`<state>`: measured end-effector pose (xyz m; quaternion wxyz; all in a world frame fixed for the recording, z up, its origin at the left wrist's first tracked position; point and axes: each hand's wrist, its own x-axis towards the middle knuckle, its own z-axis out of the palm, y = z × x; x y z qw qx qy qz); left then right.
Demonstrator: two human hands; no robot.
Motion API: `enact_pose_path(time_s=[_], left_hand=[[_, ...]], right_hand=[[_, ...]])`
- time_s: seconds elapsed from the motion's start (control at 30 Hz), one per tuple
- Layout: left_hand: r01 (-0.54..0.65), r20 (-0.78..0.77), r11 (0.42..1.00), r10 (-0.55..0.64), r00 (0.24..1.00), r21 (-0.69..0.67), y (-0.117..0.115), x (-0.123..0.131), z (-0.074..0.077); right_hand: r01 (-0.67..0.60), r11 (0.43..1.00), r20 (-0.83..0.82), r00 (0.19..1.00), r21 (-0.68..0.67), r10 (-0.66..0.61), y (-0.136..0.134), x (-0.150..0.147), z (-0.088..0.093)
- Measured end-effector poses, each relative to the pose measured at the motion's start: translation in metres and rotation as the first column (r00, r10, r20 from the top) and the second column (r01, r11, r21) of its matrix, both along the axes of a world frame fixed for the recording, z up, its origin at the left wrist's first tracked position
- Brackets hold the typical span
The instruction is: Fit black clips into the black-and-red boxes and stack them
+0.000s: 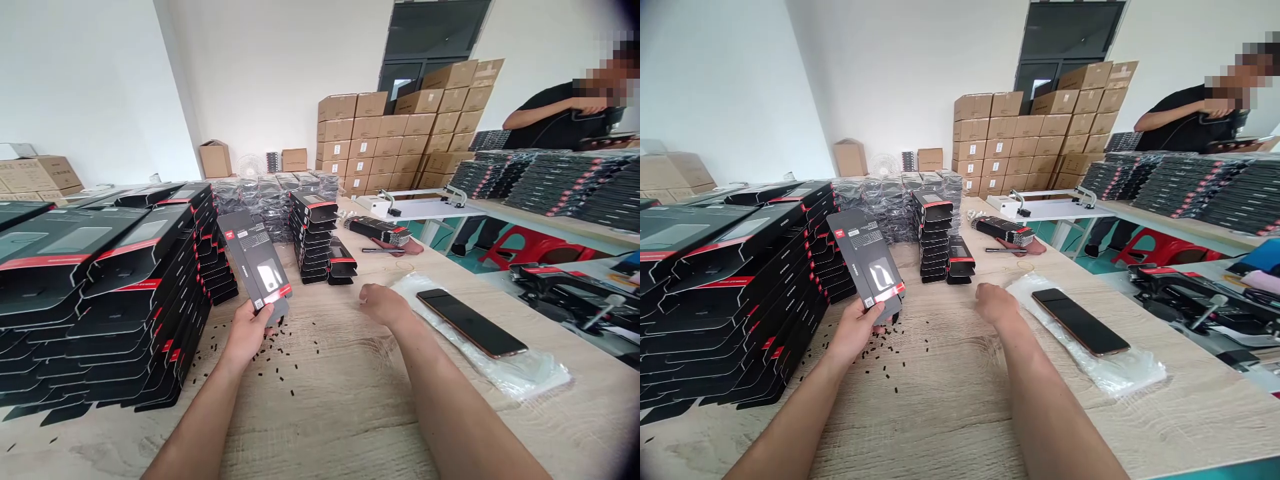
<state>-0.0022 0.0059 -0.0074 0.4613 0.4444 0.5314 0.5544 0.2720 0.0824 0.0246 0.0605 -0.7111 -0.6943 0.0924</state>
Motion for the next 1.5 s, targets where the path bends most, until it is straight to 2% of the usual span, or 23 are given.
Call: enact_pose_path(time_s=[0.07,0.1,0.13,0.2,0.23,0.27,0.33,0.4,0.43,0.47,0.5,0.53,0.63,0.7,0.73,0.83,1.0,1.13,1.23,1.37,1.43,1.5], left_hand=[[0.046,0.002,0.999,-0.046,0.999,-0.008,-0.003,0.006,0.000],[0.089,0.000,0.996,-0.089,0.996,-0.010,-0.006,0.010,0.000],[0.144,-0.005,0.990,-0.144,0.990,-0.011,-0.008,0.015,0.001],[0.279,-0.019,0.960,-0.280,0.960,-0.013,-0.014,0.023,0.003],[0.342,-0.028,0.940,-0.342,0.939,-0.008,-0.015,0.024,0.005],[0.377,-0.040,0.926,-0.376,0.926,0.004,-0.016,0.024,0.007],[0.340,-0.092,0.939,-0.335,0.938,0.048,-0.015,0.017,0.011],[0.144,-0.202,0.985,-0.121,0.972,0.099,-0.012,0.003,0.012],[0.034,-0.298,0.993,0.003,0.955,0.117,-0.009,-0.004,0.011],[-0.016,-0.417,0.993,0.063,0.907,0.116,-0.006,-0.011,0.009],[-0.025,-0.540,0.994,0.081,0.838,0.110,-0.003,-0.016,0.006],[0.008,-0.649,0.996,0.050,0.759,0.086,0.000,-0.019,0.002],[0.090,-0.839,0.994,-0.095,0.536,-0.055,0.016,-0.018,-0.008],[0.140,-0.880,0.981,-0.183,0.438,-0.134,0.031,-0.012,-0.011],[0.161,-0.882,0.972,-0.224,0.414,-0.171,0.039,-0.009,-0.012],[0.200,-0.871,0.964,-0.248,0.425,-0.177,0.067,-0.005,-0.011],[0.205,-0.858,0.973,-0.193,0.476,-0.106,0.107,-0.001,-0.013],[0.165,-0.803,0.986,-0.110,0.586,-0.014,0.128,0.006,-0.017],[0.062,-0.722,0.996,-0.002,0.692,0.057,0.136,0.009,-0.012],[-0.133,-0.561,0.975,0.213,0.800,0.180,0.128,0.012,0.012],[-0.194,-0.482,0.948,0.297,0.824,0.253,0.109,0.015,0.029],[-0.209,-0.418,0.924,0.336,0.844,0.321,0.074,0.018,0.045]], right_hand=[[-0.014,0.998,-0.162,0.987,0.062,0.024,-0.004,-0.005,0.006],[-0.076,0.992,-0.315,0.943,0.098,0.104,-0.008,-0.013,0.008],[-0.167,0.976,-0.486,0.848,0.139,0.214,-0.014,-0.023,0.010],[-0.368,0.904,-0.739,0.543,0.217,0.399,-0.026,-0.046,0.014],[-0.439,0.865,-0.803,0.410,0.241,0.432,-0.032,-0.055,0.016],[-0.468,0.847,-0.843,0.323,0.253,0.430,-0.035,-0.061,0.017],[-0.386,0.880,-0.887,0.251,0.276,0.389,-0.037,-0.063,0.020],[-0.155,0.930,-0.903,0.231,0.333,0.361,-0.031,-0.056,0.021],[-0.018,0.927,-0.899,0.238,0.374,0.368,-0.027,-0.050,0.021],[0.100,0.901,-0.884,0.268,0.422,0.384,-0.023,-0.045,0.019],[0.186,0.861,-0.858,0.320,0.473,0.402,-0.020,-0.042,0.017],[0.236,0.818,-0.822,0.389,0.524,0.415,-0.017,-0.039,0.014],[0.209,0.744,-0.695,0.576,0.634,0.430,-0.015,-0.038,0.004],[0.152,0.721,-0.627,0.634,0.676,0.454,-0.017,-0.040,0.000],[0.132,0.706,-0.598,0.652,0.696,0.467,-0.018,-0.040,-0.001],[0.095,0.661,-0.531,0.684,0.745,0.500,-0.021,-0.039,0.001],[0.065,0.617,-0.480,0.694,0.784,0.537,-0.021,-0.036,0.003],[0.041,0.608,-0.453,0.708,0.793,0.542,-0.019,-0.036,0.000],[0.032,0.628,-0.456,0.716,0.777,0.528,-0.019,-0.037,-0.004],[0.028,0.675,-0.456,0.758,0.737,0.466,-0.018,-0.038,-0.006],[0.008,0.701,-0.433,0.792,0.713,0.431,-0.019,-0.037,-0.004],[-0.028,0.734,-0.396,0.828,0.679,0.397,-0.020,-0.036,0.001]])
